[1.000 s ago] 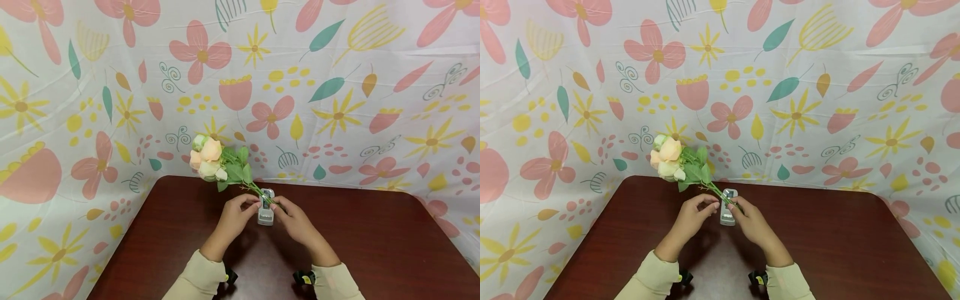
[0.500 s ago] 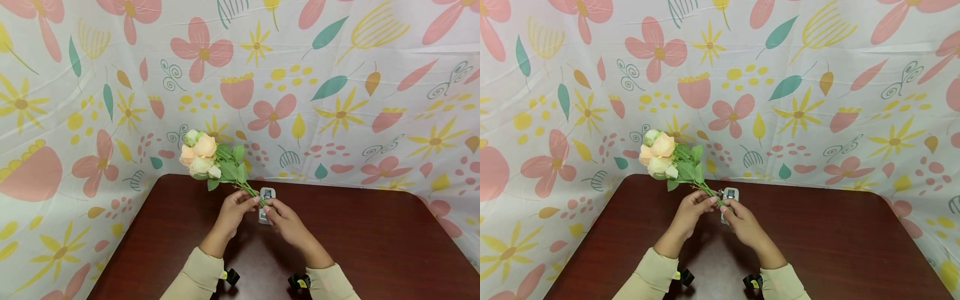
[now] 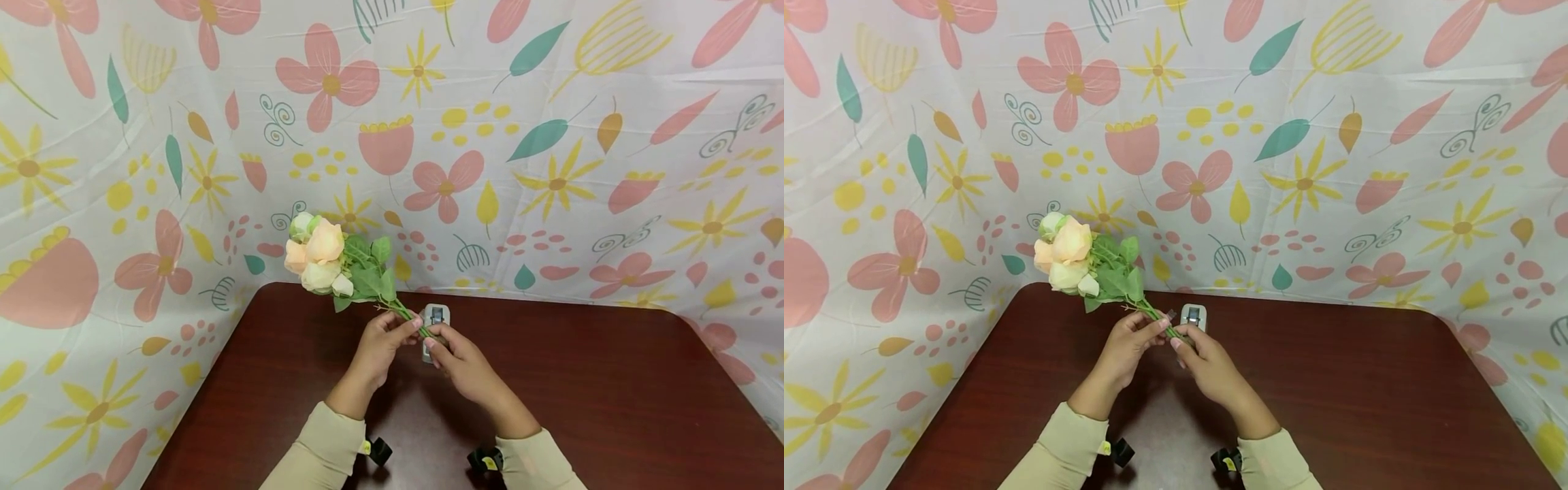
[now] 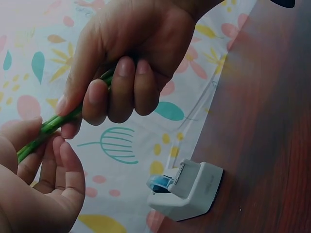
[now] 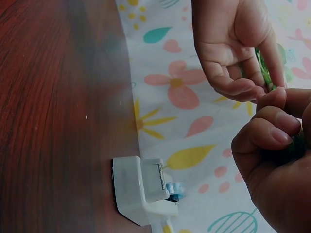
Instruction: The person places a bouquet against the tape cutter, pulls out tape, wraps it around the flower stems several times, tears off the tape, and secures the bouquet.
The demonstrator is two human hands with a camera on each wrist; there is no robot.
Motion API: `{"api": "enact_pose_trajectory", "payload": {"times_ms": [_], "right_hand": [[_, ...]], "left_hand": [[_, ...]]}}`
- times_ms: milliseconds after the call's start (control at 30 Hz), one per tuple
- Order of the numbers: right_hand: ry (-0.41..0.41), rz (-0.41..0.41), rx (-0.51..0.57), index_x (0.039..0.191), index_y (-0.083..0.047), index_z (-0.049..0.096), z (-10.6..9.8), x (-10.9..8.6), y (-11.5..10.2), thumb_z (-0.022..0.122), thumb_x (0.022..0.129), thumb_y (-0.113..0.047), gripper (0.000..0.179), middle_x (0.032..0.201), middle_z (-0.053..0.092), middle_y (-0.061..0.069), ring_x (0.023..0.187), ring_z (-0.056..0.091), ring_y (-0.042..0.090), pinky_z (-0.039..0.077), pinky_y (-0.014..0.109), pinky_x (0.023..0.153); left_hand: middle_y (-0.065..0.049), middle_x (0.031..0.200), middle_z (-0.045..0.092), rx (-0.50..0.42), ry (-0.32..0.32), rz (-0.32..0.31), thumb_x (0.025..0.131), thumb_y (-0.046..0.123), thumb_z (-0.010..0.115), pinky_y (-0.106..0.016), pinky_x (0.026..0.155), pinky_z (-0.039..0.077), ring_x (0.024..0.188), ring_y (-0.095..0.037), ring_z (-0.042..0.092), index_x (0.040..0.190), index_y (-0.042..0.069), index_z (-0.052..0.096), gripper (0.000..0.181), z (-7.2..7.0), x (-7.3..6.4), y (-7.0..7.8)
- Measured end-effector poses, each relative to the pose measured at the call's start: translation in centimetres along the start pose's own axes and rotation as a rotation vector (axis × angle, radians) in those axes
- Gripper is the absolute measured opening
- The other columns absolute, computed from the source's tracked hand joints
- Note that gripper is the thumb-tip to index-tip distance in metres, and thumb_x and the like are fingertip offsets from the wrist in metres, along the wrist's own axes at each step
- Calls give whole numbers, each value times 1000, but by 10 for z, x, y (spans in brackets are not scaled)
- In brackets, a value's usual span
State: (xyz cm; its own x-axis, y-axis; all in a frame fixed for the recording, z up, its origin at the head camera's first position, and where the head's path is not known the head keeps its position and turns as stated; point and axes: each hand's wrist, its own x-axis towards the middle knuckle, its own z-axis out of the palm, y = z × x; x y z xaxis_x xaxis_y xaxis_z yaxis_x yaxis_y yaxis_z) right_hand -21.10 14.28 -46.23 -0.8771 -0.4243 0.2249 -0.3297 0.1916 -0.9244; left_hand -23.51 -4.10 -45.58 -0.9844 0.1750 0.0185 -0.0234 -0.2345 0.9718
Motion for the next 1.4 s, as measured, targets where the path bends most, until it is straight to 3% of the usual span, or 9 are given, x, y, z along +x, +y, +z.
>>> {"api": "enact_pose_trajectory", "payload": {"times_ms": [267, 633, 833, 1200, 1400], "right_hand": [[48, -17, -115, 116, -8, 59, 3, 0, -2, 49, 108, -24, 21, 76, 54, 5, 60, 44, 8, 44, 26, 61], [87, -11, -185, 115, -20, 61, 5, 1, -1, 52, 107, -26, 14, 78, 58, 0, 62, 49, 7, 45, 26, 61], [100, 0, -223, 118, -23, 61, 5, 0, 2, 53, 106, -29, 16, 80, 60, -1, 66, 54, 10, 47, 27, 63], [73, 28, -232, 124, -24, 57, 4, 0, 5, 55, 105, -31, 20, 90, 67, 12, 80, 64, 22, 51, 27, 70], [68, 57, -225, 122, -23, 58, 3, 0, 6, 49, 107, -34, 21, 87, 62, 5, 77, 60, 13, 50, 28, 70]], "left_hand": [[5, 88, 68, -5, 20, 2, 93, 14, 73, -28, 78, 55, 79, -11, 65, 106, 1, 70, 19, 1, 1, 0], [5, 86, 68, -56, 27, -6, 95, 15, 71, -27, 76, 55, 75, -9, 64, 100, 5, 69, 11, 3, -1, -1], [4, 88, 69, -42, 53, -5, 94, 13, 72, -26, 74, 55, 75, -9, 65, 104, 3, 68, 15, 4, 0, -3], [2, 96, 71, -23, 65, 19, 93, 9, 72, -26, 77, 57, 83, -9, 67, 112, -3, 66, 24, 4, -2, -1], [-4, 101, 72, 10, 43, 8, 93, 13, 73, -28, 83, 58, 89, -10, 68, 123, -1, 68, 33, 2, 0, -1]]}}
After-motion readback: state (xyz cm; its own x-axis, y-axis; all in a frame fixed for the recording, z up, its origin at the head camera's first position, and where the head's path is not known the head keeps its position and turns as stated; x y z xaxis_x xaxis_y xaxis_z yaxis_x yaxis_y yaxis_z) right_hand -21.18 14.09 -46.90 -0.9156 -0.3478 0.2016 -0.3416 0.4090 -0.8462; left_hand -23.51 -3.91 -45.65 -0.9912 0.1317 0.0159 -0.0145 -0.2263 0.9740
